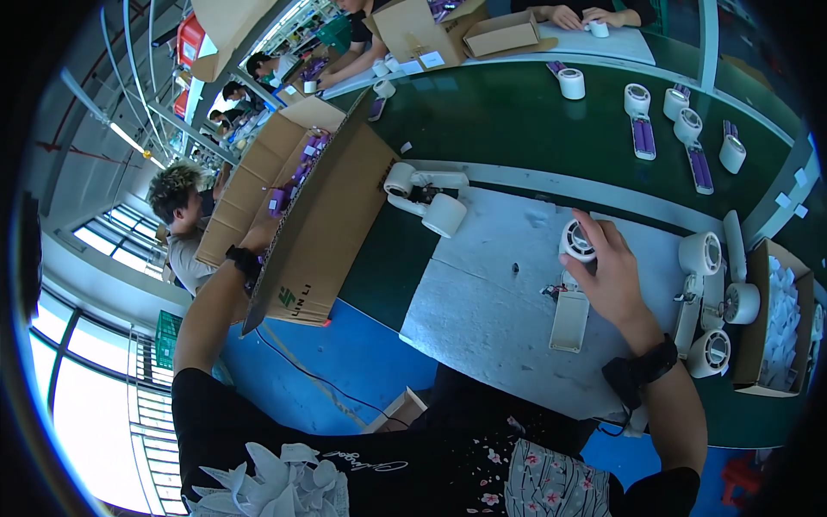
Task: Assembling small electronic components by attaching circuit boards to battery units at a factory workbench.
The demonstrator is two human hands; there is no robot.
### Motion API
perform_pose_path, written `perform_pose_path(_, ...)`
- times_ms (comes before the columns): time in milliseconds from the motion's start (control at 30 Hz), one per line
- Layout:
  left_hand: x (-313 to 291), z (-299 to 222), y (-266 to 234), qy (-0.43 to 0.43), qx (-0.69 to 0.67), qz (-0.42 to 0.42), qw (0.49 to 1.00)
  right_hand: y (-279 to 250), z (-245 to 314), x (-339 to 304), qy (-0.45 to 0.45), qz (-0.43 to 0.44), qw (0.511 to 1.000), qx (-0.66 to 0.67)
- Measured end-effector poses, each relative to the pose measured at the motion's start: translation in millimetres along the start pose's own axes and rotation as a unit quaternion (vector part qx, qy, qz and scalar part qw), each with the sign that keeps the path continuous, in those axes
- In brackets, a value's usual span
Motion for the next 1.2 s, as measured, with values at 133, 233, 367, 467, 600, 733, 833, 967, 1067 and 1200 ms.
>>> perform_pose_path(133, 11, 13, 22, 0.066, -0.014, 0.072, 0.995, 3, 3, 5, -0.012, -0.002, 1.000, -0.003)
perform_pose_path(233, 21, 39, 44, 0.042, -0.085, 0.034, 0.995, 5, 3, 3, -0.019, -0.008, 1.000, -0.010)
perform_pose_path(367, 28, 51, 48, 0.034, -0.048, 0.023, 0.998, -1, 0, 1, -0.022, -0.016, 0.999, -0.018)
perform_pose_path(467, 19, 138, 82, -0.053, -0.373, 0.072, 0.924, 1, 3, -2, -0.002, -0.009, 1.000, -0.010)
perform_pose_path(600, 55, 158, 96, -0.035, -0.243, 0.072, 0.967, 1, 1, 0, -0.002, -0.006, 1.000, -0.015)
perform_pose_path(733, 71, 184, 103, -0.039, -0.067, 0.074, 0.994, 0, 5, -1, 0.000, -0.003, 1.000, -0.004)
perform_pose_path(833, 71, 205, 99, -0.050, 0.071, 0.065, 0.994, 2, 5, 0, -0.016, -0.003, 1.000, -0.015)
perform_pose_path(967, 67, 168, 88, -0.051, -0.102, 0.039, 0.993, 2, 2, 0, 0.003, 0.003, 1.000, -0.013)
perform_pose_path(1067, 57, 112, 58, -0.028, -0.132, 0.029, 0.990, -2, 0, -3, 0.002, 0.000, 1.000, -0.019)
perform_pose_path(1200, 60, 110, 48, 0.003, 0.011, 0.031, 0.999, -1, 1, -2, 0.002, 0.003, 1.000, -0.012)
Point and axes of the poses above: each hand's wrist, its own x-axis towards the middle knuckle, its own y-axis out of the palm, z = x × y, the point moved 5 cm from there along x, towards the middle knuckle, and after that the axes turned 11 degrees about x, right-handed, at the moved point
